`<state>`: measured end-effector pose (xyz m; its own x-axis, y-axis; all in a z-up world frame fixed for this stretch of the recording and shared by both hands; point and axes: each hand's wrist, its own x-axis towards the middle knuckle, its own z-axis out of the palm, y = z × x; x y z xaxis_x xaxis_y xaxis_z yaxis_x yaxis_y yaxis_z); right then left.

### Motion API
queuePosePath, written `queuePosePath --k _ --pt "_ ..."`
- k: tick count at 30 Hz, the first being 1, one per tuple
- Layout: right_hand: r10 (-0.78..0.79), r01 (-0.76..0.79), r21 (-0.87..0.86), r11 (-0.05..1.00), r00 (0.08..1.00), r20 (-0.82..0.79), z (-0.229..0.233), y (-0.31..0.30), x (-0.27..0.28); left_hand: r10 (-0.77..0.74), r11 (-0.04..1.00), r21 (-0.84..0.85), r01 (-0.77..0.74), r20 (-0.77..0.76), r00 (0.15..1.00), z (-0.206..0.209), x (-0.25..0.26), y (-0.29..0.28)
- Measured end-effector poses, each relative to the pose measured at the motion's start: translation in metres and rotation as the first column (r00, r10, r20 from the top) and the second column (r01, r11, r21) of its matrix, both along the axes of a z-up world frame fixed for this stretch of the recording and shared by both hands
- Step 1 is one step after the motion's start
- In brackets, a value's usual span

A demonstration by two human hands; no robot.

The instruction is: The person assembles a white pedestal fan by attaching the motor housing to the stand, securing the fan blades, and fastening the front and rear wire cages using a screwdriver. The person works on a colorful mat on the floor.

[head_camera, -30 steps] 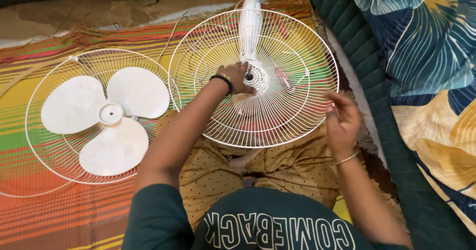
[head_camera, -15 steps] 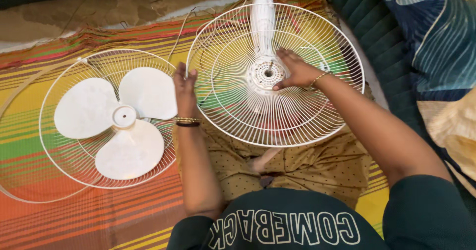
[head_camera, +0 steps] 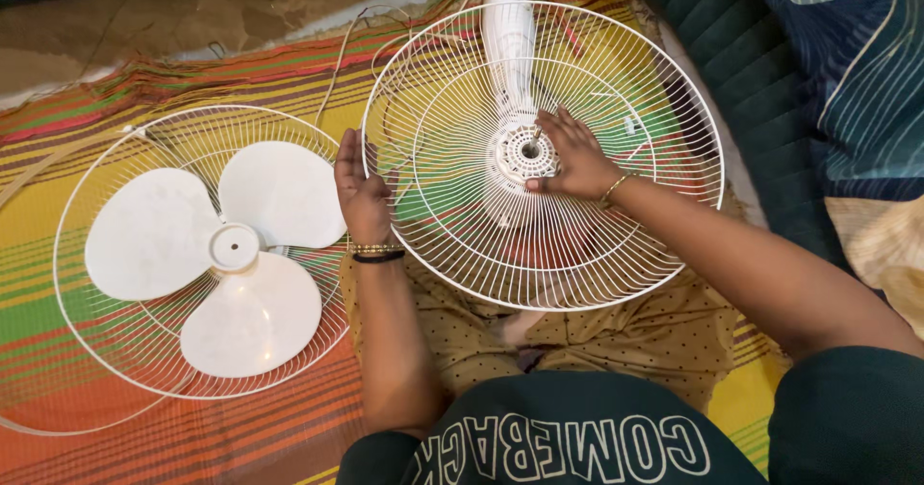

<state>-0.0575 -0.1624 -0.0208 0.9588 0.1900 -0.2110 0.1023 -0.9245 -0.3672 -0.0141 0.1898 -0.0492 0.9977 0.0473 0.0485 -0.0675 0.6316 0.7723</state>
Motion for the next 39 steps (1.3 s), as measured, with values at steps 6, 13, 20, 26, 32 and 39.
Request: queuePosePath --k 6,13,20,26,32,39 --pt "-0.092 0.097 -0.039 0.995 0.991 0.102 -0.010 0.005 -0.015 0.033 0.995 -0.098 -0.036 -0.040 0.999 0.005 -0.005 -0.006" --pt "-0.153 0.159 -0.027 0.987 0.976 0.158 -0.005 0.017 -0.022 0.064 0.992 -0.103 -0.071 -0.068 0.996 0.006 -0.008 -0.008" --pt "-0.216 0.219 0.007 0.976 0.956 0.200 -0.011 0.024 -0.026 0.066 0.994 -0.091 -0.064 0.018 0.998 -0.030 0.006 0.000" --pt "-0.203 0.211 0.006 0.977 0.931 0.304 -0.021 0.030 -0.032 0.067 0.998 -0.012 -0.066 0.050 0.997 -0.048 0.016 0.010" --pt "-0.153 0.187 -0.037 0.982 0.891 0.428 -0.041 0.031 -0.040 0.232 0.952 0.190 -0.239 0.056 0.971 -0.063 0.008 0.060" --pt "-0.170 0.186 -0.020 0.982 0.932 0.319 -0.015 0.032 -0.047 0.799 0.078 0.993 -0.088 -0.010 0.601 -0.085 -0.069 0.184"
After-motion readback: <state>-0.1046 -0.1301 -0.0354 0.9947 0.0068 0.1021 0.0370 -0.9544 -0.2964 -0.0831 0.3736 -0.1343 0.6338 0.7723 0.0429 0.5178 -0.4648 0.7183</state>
